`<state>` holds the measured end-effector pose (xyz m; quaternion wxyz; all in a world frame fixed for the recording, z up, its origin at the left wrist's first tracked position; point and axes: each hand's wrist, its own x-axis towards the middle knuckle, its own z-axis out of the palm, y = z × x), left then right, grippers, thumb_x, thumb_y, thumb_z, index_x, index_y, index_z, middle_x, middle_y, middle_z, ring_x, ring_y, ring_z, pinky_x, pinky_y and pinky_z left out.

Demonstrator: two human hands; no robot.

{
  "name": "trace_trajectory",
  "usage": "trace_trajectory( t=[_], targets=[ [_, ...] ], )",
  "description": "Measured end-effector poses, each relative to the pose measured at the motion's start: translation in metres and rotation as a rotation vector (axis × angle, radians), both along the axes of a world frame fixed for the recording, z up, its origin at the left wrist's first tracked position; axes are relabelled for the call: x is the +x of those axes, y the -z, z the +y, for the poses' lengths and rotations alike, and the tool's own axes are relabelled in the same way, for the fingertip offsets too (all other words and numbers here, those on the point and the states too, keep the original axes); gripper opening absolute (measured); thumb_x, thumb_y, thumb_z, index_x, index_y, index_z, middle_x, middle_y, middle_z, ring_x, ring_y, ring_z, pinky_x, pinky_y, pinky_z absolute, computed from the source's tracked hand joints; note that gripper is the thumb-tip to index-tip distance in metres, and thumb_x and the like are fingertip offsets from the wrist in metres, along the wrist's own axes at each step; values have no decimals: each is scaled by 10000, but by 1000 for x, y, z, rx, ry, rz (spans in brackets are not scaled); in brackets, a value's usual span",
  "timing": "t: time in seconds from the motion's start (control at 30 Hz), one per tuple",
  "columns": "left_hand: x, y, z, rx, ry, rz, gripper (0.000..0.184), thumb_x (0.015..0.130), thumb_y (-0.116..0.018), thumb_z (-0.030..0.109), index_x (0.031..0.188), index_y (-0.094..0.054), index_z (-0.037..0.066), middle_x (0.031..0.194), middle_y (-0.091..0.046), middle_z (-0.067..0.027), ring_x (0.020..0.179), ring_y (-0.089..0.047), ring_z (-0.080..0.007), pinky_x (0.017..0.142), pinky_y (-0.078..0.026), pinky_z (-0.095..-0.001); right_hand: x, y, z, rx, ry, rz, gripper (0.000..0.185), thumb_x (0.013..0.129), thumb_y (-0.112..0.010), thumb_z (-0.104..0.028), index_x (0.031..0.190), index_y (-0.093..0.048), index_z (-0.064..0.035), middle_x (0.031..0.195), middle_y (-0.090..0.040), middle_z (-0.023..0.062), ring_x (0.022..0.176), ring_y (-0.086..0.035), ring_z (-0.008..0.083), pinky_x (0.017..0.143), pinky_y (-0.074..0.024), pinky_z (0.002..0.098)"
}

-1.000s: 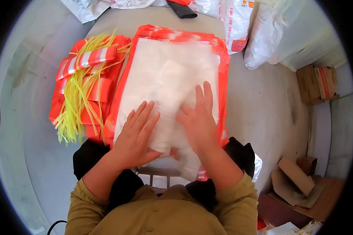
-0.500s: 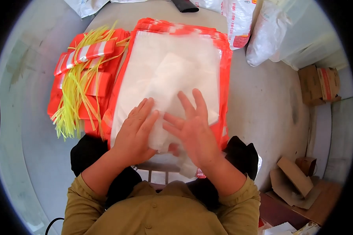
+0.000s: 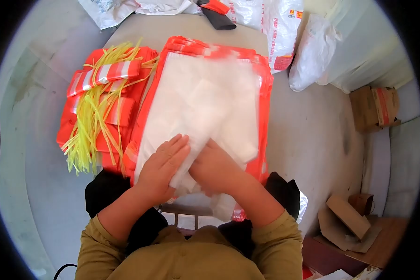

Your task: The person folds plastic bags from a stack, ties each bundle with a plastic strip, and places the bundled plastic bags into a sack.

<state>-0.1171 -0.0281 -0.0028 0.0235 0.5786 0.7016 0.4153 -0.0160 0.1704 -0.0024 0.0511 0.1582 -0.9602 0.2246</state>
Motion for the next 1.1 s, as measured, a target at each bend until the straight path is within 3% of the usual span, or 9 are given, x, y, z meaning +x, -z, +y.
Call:
trace_trajectory(
  t=[0.1, 0.27, 0.47, 0.53, 0.57, 0.63, 0.9, 1.0, 1.1],
  targets=[
    [-1, 4, 0, -53, 40, 5, 777, 723, -702, -46, 1480, -530, -43, 1581, -497, -255, 1470, -483, -442, 1187, -418, -532, -14, 5, -1, -211, 206, -184, 313, 809, -678, -63, 1115, -719, -9, 1087, -719, 186, 1149, -603, 418, 1019, -474, 477],
    [-4, 11, -2, -37, 44, -47, 689, 769, -607, -109, 1451, -535, -37, 1576, -489, -237, 1480, -440, -438, 1194, -397, -514, -28, -2, 11, 10, 159, -350, 216, 864, -629, -116, 1039, -713, -23, 1021, -726, 219, 1010, -647, 428, 915, -508, 505],
    [-5, 16, 1, -27, 47, -44, 707, 758, -602, -109, 1459, -538, -43, 1578, -489, -241, 1477, -451, -445, 1195, -408, -508, -33, 32, 43, 142, 75, -226, 183, 856, -625, -174, 761, -722, -51, 794, -721, 173, 783, -682, 379, 785, -523, 498],
    [-6, 23, 2, -26, 40, -16, 793, 692, -620, -118, 1477, -538, -43, 1594, -487, -241, 1496, -457, -426, 1204, -412, -504, -38, 33, 46, 218, 58, -298, 126, 853, -655, -165, 890, -710, -57, 930, -710, 167, 905, -663, 385, 874, -510, 492],
    [-7, 24, 2, -36, 39, -12, 786, 697, -612, -122, 1476, -540, -42, 1596, -484, -238, 1499, -453, -424, 1207, -407, -505, -41, 32, 46, 257, 50, -370, 230, 854, -683, -152, 1062, -702, -57, 1095, -703, 170, 1058, -644, 397, 981, -497, 489],
    [-7, 25, 2, -57, 39, -5, 772, 709, -594, -130, 1473, -545, -39, 1602, -480, -233, 1504, -447, -419, 1214, -397, -508, -45, 27, 48, 293, 46, -437, 406, 856, -709, -146, 1252, -688, -59, 1288, -685, 174, 1238, -613, 406, 1106, -470, 486],
    [-5, 27, 4, -120, 24, 38, 643, 838, -550, -60, 1480, -538, -19, 1615, -463, -220, 1522, -426, -387, 1234, -353, -537, -61, -2, 54, 89, 154, -301, 567, 868, -710, -178, 1419, -617, -83, 1513, -564, 176, 1441, -471, 391, 1237, -342, 485],
    [-5, 26, 3, -139, 27, 42, 598, 879, -535, -32, 1477, -541, -13, 1616, -461, -219, 1526, -420, -381, 1244, -336, -539, -66, -14, 55, 116, 126, -152, 620, 843, -610, -27, 1461, -565, -23, 1540, -543, 183, 1481, -438, 347, 1273, -286, 454],
    [-4, 26, 3, -166, 26, 47, 580, 895, -531, -14, 1475, -540, -11, 1618, -455, -218, 1535, -407, -376, 1253, -320, -540, -72, -6, 61, -50, 286, -136, 620, 855, -624, -10, 1472, -560, -25, 1553, -538, 158, 1499, -424, 321, 1290, -259, 451]
  ],
)
